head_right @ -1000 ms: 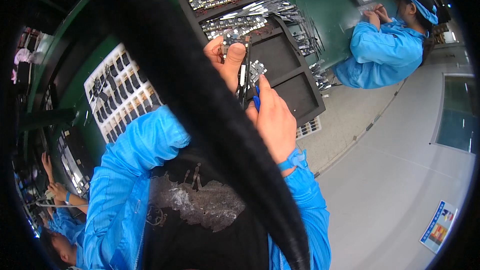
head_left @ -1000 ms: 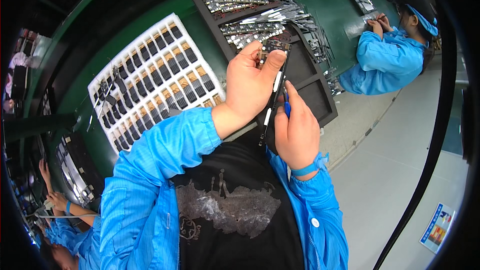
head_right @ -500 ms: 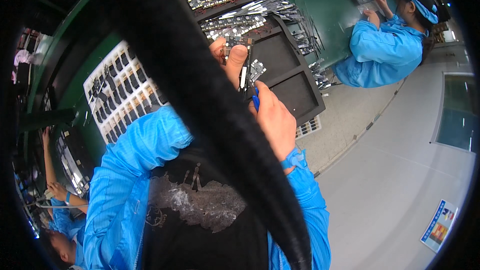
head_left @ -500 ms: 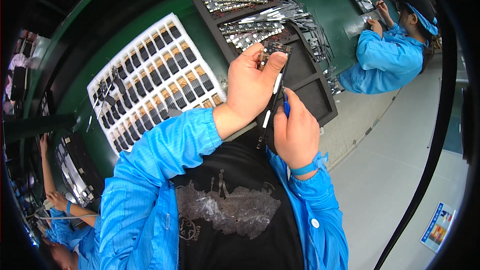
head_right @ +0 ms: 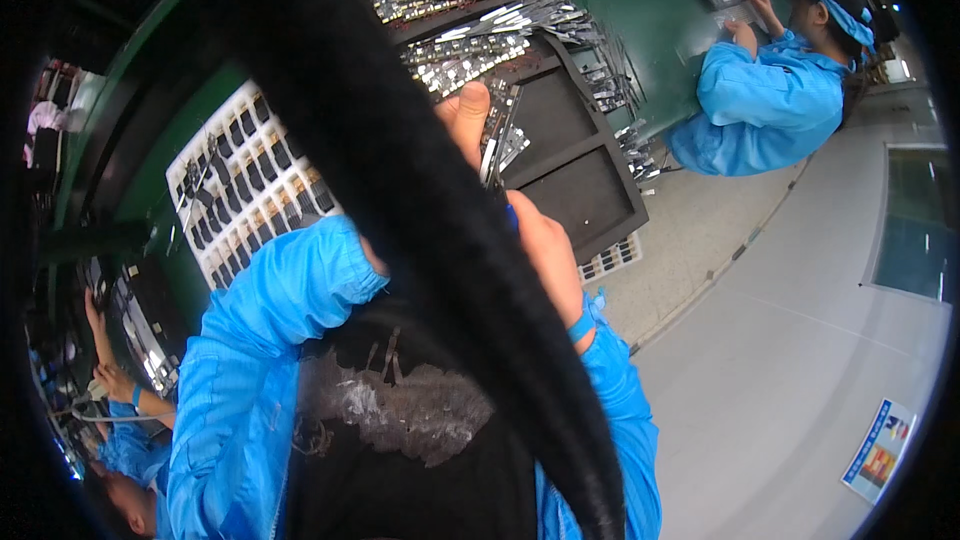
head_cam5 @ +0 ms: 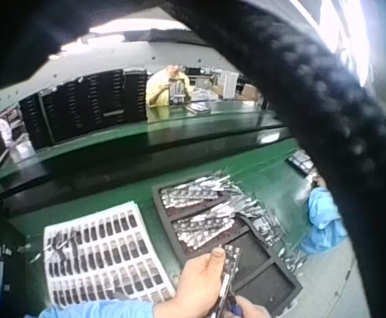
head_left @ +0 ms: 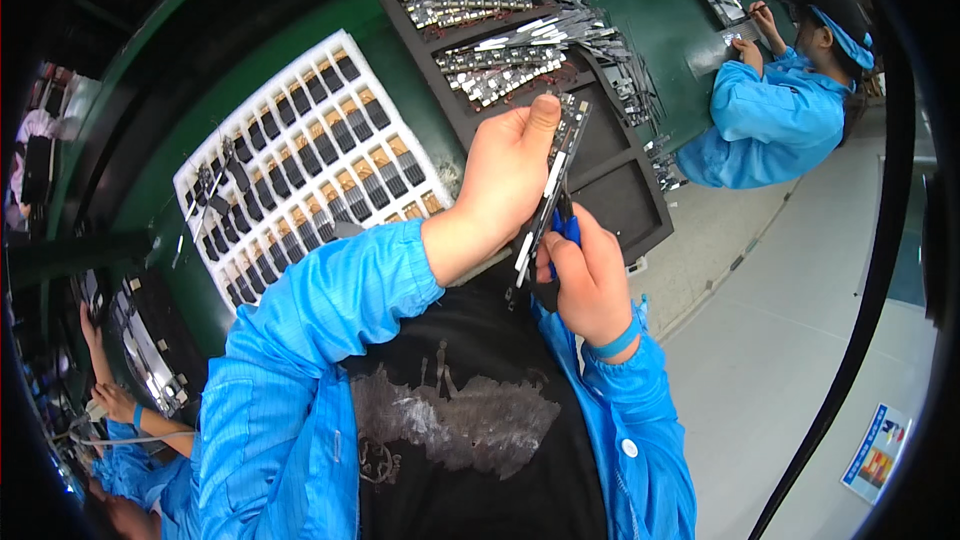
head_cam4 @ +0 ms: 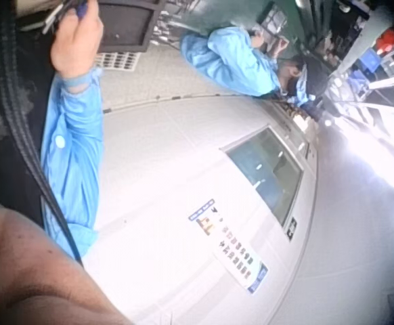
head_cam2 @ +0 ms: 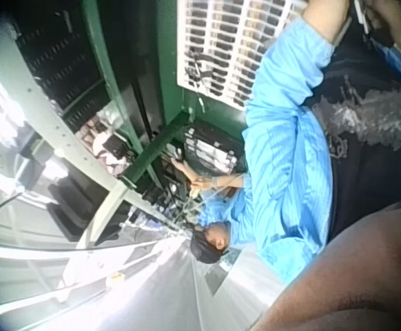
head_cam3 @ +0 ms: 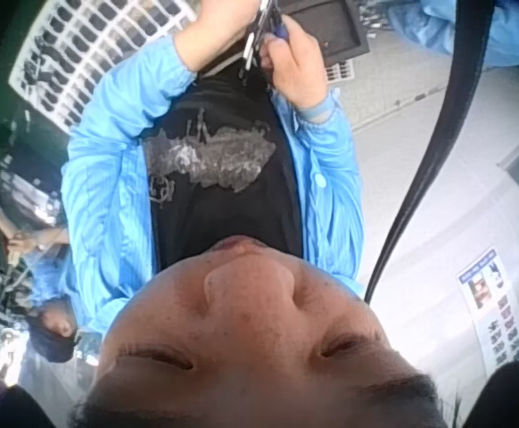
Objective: Assembling electronic components and circuit boards on a factory production line.
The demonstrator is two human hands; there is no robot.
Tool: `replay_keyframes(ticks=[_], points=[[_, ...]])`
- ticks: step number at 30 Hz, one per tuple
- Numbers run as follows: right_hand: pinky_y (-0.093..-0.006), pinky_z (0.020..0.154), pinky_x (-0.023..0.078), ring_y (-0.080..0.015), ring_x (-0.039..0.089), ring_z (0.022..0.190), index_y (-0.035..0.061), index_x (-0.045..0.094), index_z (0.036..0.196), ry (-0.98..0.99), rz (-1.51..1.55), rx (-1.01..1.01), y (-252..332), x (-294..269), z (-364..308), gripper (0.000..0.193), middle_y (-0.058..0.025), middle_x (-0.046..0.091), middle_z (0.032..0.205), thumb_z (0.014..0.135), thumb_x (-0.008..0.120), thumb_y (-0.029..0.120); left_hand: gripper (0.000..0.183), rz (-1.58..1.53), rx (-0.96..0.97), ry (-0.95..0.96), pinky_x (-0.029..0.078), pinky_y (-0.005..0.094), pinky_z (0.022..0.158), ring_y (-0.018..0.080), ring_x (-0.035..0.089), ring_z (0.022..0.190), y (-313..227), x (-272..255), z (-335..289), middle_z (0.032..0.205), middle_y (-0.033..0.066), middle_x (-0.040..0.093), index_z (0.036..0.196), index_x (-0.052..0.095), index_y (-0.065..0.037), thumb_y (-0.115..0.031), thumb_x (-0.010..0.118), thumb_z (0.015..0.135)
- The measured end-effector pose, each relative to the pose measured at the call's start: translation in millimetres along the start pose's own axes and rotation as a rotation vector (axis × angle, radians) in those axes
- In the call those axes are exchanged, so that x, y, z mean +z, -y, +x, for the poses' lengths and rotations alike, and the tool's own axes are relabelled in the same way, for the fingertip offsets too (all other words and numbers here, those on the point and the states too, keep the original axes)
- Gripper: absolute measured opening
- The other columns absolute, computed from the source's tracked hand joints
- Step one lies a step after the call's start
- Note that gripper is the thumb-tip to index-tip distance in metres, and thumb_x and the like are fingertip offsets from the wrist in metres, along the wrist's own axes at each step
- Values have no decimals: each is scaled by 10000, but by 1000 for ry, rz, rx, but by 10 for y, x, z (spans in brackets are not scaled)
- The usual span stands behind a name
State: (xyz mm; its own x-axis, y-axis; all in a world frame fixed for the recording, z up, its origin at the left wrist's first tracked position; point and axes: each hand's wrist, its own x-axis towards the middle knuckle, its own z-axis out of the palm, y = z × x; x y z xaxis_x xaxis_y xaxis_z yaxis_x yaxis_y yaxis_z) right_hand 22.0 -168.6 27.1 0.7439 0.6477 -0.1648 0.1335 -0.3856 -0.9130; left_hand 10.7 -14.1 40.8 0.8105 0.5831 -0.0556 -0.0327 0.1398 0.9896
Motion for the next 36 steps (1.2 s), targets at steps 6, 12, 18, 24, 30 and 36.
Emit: replay_keyframes(ticks=[6,12,18,24,30,36], points=[[-263,640,456,-119,555,677,-36,593,1040,56,435,126,60,28,-5,212,-60,611,775,934,439,64,585,6,-42,28,419,252,525,43,468,581,-71,-16,-19,667,-23,579,863,633,-2,-555,503,1004],[-260,661,463,-118,555,706,-48,591,1118,-160,1,24,-323,-65,48,256,-47,591,790,955,436,74,590,-51,-55,214,447,305,537,92,534,586,-26,-27,15,594,33,601,820,646,0,-552,533,994],[-256,643,447,-101,525,710,-12,588,1133,-209,239,26,-213,-210,-24,242,-29,578,797,967,453,100,563,641,-35,516,483,423,582,261,627,583,354,-49,584,603,157,596,685,632,22,-491,638,918],[-263,666,473,-120,545,751,-45,574,1186,-177,218,39,-251,-257,-123,302,-52,584,854,961,434,98,490,956,252,442,511,466,636,348,658,685,554,172,653,675,171,658,765,691,-4,-484,675,863],[-259,672,475,-115,544,744,-56,580,1181,-167,133,103,-370,-265,-136,301,-51,590,837,948,440,74,331,1125,778,337,505,388,821,322,623,929,694,79,618,985,179,670,1006,685,-17,-333,645,916],[-269,669,486,-119,556,723,-37,607,1154,-140,5,62,-217,-218,-131,283,-45,597,807,944,449,68,258,-142,52,269,466,282,786,99,552,845,306,-141,400,922,36,607,1042,624,-13,-264,570,1025]])
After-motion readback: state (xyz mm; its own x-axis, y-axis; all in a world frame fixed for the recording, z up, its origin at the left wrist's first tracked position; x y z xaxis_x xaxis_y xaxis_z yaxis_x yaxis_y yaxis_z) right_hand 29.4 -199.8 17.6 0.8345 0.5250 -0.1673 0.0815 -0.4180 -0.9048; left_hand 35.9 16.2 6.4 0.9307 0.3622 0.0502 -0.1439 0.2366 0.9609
